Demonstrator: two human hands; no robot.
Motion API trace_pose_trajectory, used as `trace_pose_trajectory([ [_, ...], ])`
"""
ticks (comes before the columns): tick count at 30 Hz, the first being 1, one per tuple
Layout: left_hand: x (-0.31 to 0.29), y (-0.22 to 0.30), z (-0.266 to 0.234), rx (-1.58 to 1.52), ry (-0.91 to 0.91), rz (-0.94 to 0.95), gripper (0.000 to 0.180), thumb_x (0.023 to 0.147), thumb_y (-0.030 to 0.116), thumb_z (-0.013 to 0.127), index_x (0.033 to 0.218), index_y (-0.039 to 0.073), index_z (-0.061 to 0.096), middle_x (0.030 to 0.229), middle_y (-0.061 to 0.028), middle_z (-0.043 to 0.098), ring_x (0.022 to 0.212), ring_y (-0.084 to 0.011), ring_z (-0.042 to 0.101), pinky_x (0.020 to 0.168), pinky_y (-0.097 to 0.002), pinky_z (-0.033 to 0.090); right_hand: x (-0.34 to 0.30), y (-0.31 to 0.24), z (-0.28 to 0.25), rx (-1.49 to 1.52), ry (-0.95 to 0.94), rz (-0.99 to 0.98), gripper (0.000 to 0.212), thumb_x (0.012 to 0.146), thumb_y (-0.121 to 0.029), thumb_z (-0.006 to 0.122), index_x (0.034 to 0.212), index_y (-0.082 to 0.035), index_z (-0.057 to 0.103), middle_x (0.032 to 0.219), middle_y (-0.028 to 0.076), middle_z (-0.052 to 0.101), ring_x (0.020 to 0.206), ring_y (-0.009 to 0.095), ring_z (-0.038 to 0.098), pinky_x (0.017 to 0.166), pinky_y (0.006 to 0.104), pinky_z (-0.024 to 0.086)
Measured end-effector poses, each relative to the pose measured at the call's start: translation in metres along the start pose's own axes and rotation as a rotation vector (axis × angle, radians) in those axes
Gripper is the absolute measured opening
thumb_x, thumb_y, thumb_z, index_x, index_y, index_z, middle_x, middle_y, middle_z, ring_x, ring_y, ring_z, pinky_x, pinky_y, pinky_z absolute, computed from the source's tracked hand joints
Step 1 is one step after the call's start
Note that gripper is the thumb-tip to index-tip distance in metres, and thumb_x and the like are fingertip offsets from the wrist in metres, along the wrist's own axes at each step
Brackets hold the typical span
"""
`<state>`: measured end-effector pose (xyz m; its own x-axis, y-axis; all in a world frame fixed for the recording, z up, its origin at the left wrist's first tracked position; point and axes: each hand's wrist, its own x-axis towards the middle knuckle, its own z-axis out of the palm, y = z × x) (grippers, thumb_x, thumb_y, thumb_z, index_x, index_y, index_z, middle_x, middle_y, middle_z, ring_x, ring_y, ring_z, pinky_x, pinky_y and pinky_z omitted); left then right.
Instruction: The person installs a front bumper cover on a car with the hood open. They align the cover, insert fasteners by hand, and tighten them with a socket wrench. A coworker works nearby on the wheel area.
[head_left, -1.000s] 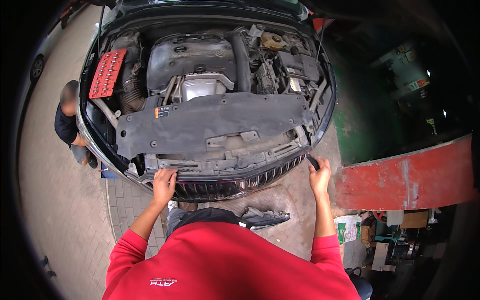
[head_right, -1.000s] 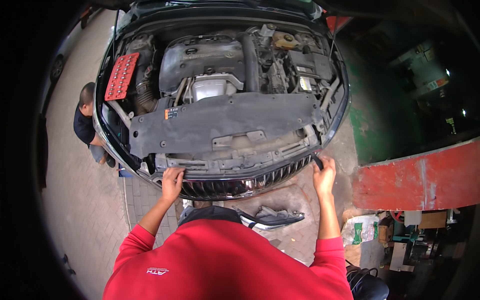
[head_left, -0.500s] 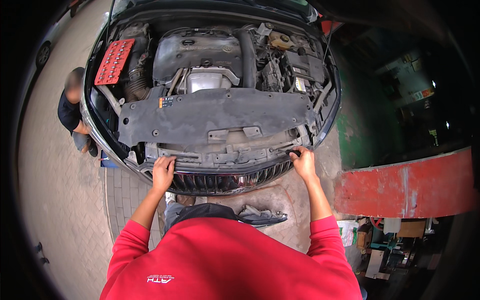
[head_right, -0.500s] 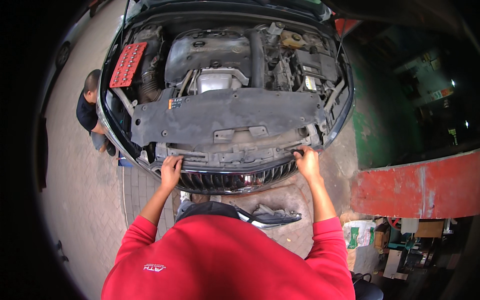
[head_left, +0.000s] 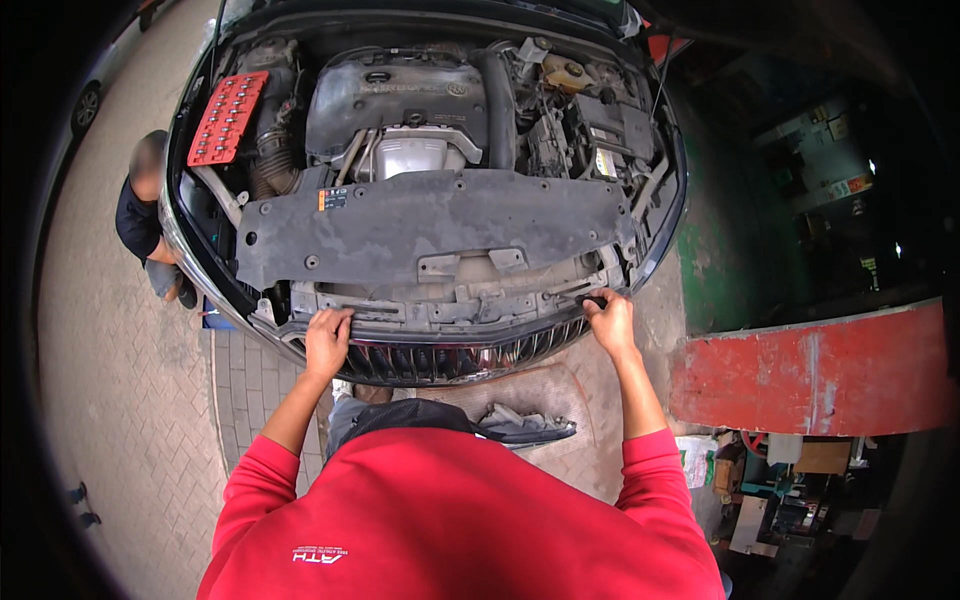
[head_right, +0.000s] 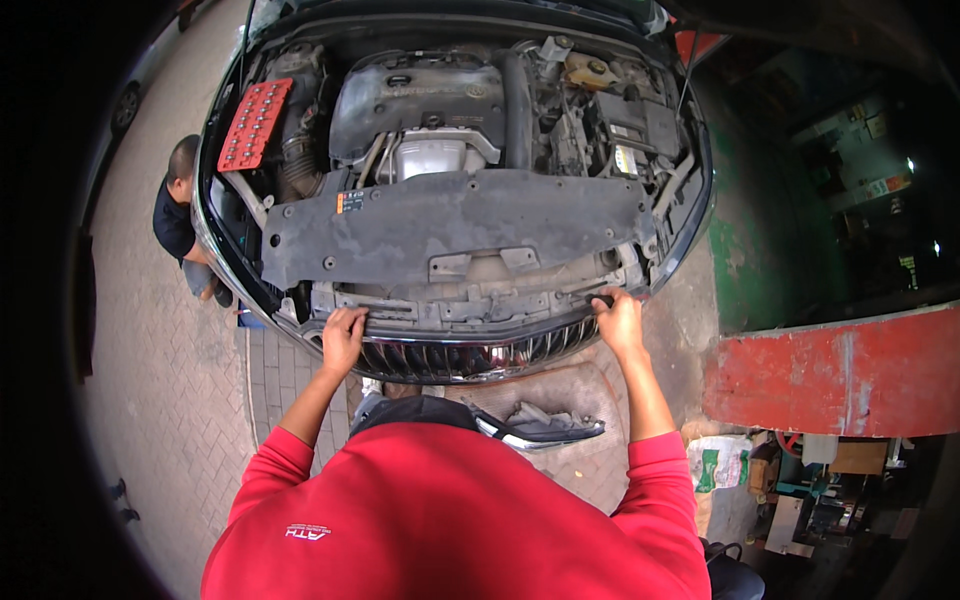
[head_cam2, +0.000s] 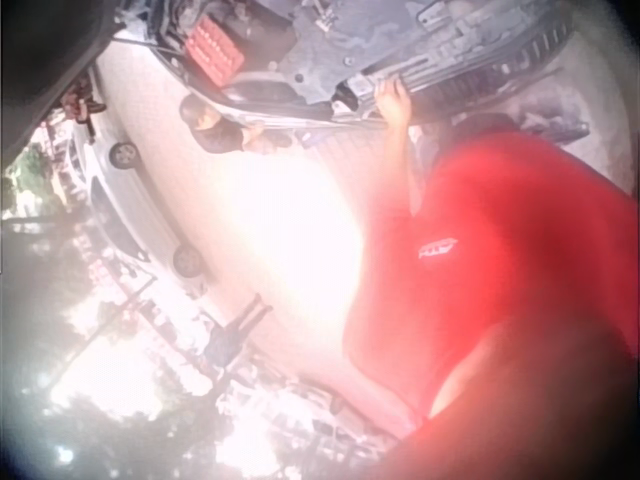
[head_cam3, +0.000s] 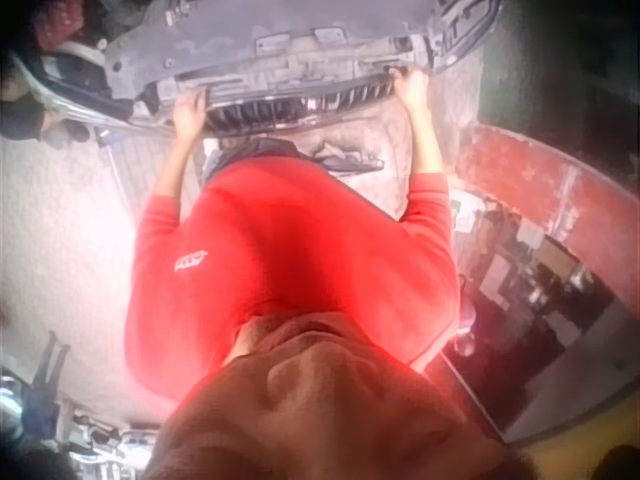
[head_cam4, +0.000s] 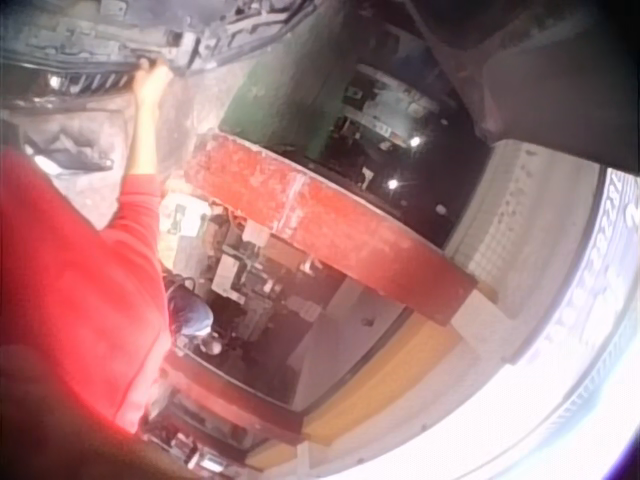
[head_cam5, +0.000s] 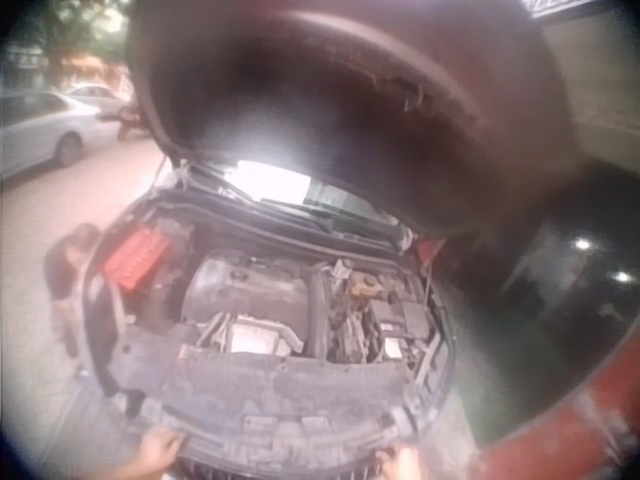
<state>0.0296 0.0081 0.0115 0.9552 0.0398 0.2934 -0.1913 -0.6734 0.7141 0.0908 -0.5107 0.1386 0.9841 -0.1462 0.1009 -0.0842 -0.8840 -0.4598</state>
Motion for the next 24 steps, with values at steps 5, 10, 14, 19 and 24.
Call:
trace_pose_trajectory([
  [5,0.001,0.002,0.000,-0.001,0.002,-0.010,0.014,0.089,0.006,0.065,0.100,0.002,0.073,0.090,-0.0163,0.067,0.087,-0.0376,0.062,0.081,-0.0445,0.050,0.009,-0.015,-0.012,-0.068,-0.097,-0.001,0.022,0.087,-0.005,0.072,0.106,0.004,0.071,0.084,0.019,0.073,0.076,0.030,0.074,0.072,0.0385,0.057],
  [10,0.003,0.004,0.000,-0.008,0.023,0.000,0.013,0.088,0.006,0.066,0.099,0.003,0.073,0.088,-0.0155,0.067,0.086,-0.0371,0.062,0.080,-0.0447,0.050,0.039,-0.052,-0.035,-0.308,-0.361,-0.571,0.024,0.082,-0.001,0.067,0.105,0.000,0.070,0.096,0.021,0.066,0.090,0.046,0.066,0.082,0.0502,0.055],
  [14,0.007,0.003,0.004,0.038,0.035,-0.003,0.012,0.088,0.007,0.066,0.098,0.004,0.073,0.086,-0.0142,0.067,0.084,-0.0364,0.063,0.078,-0.0445,0.050,0.063,-0.083,-0.030,-0.474,-0.595,-0.192,0.028,0.089,-0.024,0.070,0.089,0.004,0.073,0.080,0.020,0.072,0.079,0.038,0.072,0.079,0.0445,0.058],
  [19,0.010,0.000,0.010,0.026,0.096,-0.030,0.011,0.088,0.009,0.067,0.097,0.006,0.073,0.084,-0.0129,0.067,0.081,-0.0358,0.064,0.076,-0.0445,0.050,0.071,-0.075,-0.031,-0.316,-0.566,0.201,0.045,0.091,-0.033,0.073,0.113,0.006,0.067,0.082,0.019,0.073,0.074,0.028,0.072,0.076,0.0404,0.058],
  [24,0.010,-0.003,0.009,0.026,0.104,-0.031,0.011,0.087,0.009,0.067,0.096,0.006,0.074,0.084,-0.0116,0.067,0.081,-0.0349,0.064,0.076,-0.0447,0.051,0.053,-0.054,-0.032,-0.488,-0.543,-0.440,0.028,0.097,-0.024,0.067,0.111,0.000,0.068,0.107,0.030,0.069,0.101,0.044,0.068,0.084,0.0484,0.056],
])
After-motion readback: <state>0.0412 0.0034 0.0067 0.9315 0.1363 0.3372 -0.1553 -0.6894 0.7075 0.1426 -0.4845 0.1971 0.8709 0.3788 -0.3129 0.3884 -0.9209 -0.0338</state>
